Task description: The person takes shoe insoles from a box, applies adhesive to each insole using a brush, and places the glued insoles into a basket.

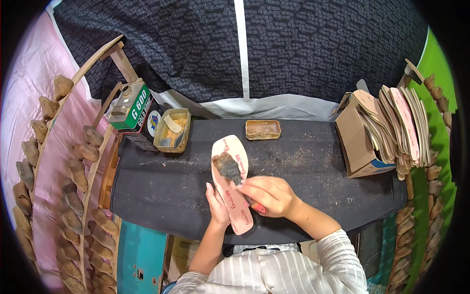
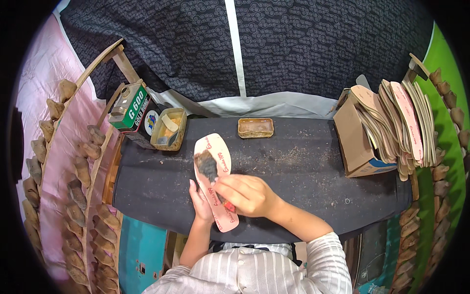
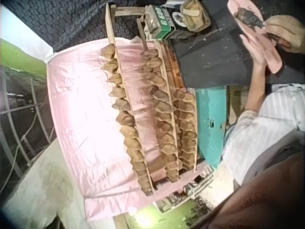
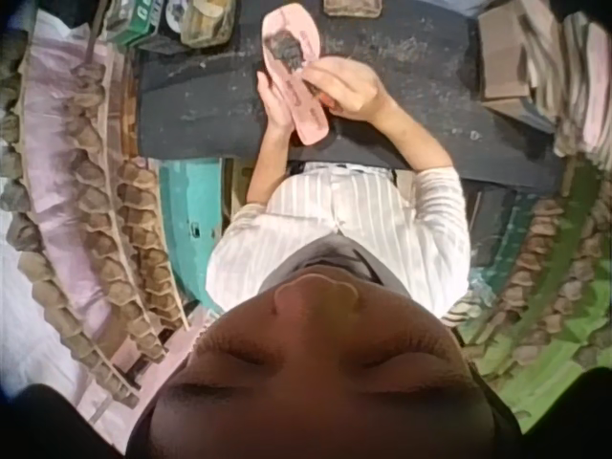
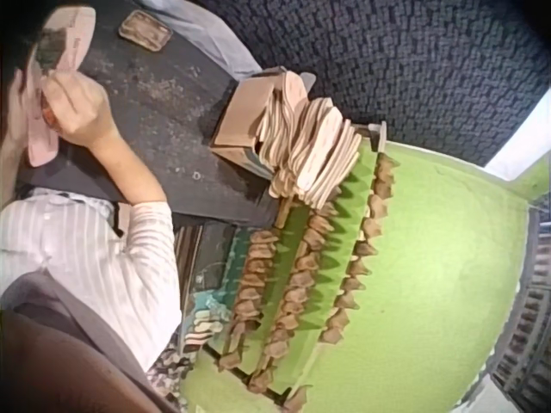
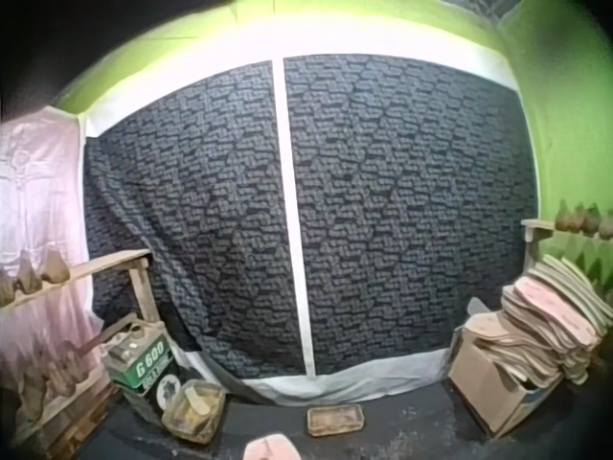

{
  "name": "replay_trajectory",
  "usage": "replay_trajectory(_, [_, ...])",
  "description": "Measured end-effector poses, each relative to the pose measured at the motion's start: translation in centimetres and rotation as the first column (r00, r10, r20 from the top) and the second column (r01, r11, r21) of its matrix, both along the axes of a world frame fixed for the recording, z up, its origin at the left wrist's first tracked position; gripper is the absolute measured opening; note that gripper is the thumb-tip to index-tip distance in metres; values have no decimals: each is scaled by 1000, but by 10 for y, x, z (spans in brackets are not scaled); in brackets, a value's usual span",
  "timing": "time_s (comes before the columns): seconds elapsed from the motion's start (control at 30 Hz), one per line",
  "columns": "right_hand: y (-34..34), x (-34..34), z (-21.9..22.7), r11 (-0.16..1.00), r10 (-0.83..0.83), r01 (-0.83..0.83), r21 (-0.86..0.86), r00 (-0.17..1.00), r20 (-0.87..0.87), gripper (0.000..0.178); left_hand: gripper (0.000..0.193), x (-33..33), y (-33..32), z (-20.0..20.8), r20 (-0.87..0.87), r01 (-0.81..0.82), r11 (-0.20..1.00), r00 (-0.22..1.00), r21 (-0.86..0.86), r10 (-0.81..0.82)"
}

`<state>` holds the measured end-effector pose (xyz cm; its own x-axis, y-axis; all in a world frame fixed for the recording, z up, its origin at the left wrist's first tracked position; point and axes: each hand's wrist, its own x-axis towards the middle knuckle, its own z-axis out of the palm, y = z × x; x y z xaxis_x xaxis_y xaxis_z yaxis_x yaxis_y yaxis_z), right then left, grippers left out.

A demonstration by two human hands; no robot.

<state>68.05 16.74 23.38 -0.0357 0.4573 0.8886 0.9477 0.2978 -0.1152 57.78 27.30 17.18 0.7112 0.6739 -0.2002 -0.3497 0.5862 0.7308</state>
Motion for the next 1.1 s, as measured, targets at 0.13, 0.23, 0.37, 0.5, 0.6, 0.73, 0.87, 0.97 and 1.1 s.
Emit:
replay_trajectory(0.13, [-11,-6,-1,992,109,-110,-67,994,-21,41,79,-3,10,-7,71,48,997,997,-57,-44])
replay_trajectory(0.23, [-11,1,8,999,34,-38,-38,994,-100,43,85,-3,5,-1,55,147,989,988,6,-147])
replay_trajectory(0.37, [1,8,11,994,-74,84,75,989,-127,41,82,-1,4,2,50,300,941,949,159,-311])
replay_trajectory(0.5, [1,2,5,1000,3,-4,-6,998,-57,36,72,0,4,13,52,159,985,985,71,-163])
replay_trajectory(0.6, [-7,-3,2,990,112,-115,-77,993,-48,35,69,2,8,15,82,66,995,995,-78,-60])
replay_trajectory(0.73, [-18,-5,5,952,211,-237,-193,966,-146,39,73,-5,21,2,94,292,946,947,138,-306])
replay_trajectory(0.87, [-8,5,14,1000,26,-27,-6,997,-77,39,78,-9,17,-8,122,320,942,936,98,-331])
replay_trajectory(0.97, [1,10,19,996,-83,83,13,996,-20,40,78,-7,10,3,160,337,937,924,93,-349])
replay_trajectory(1.1, [1,4,6,1000,29,-29,7,999,13,34,78,-3,7,15,182,210,976,963,-50,-198])
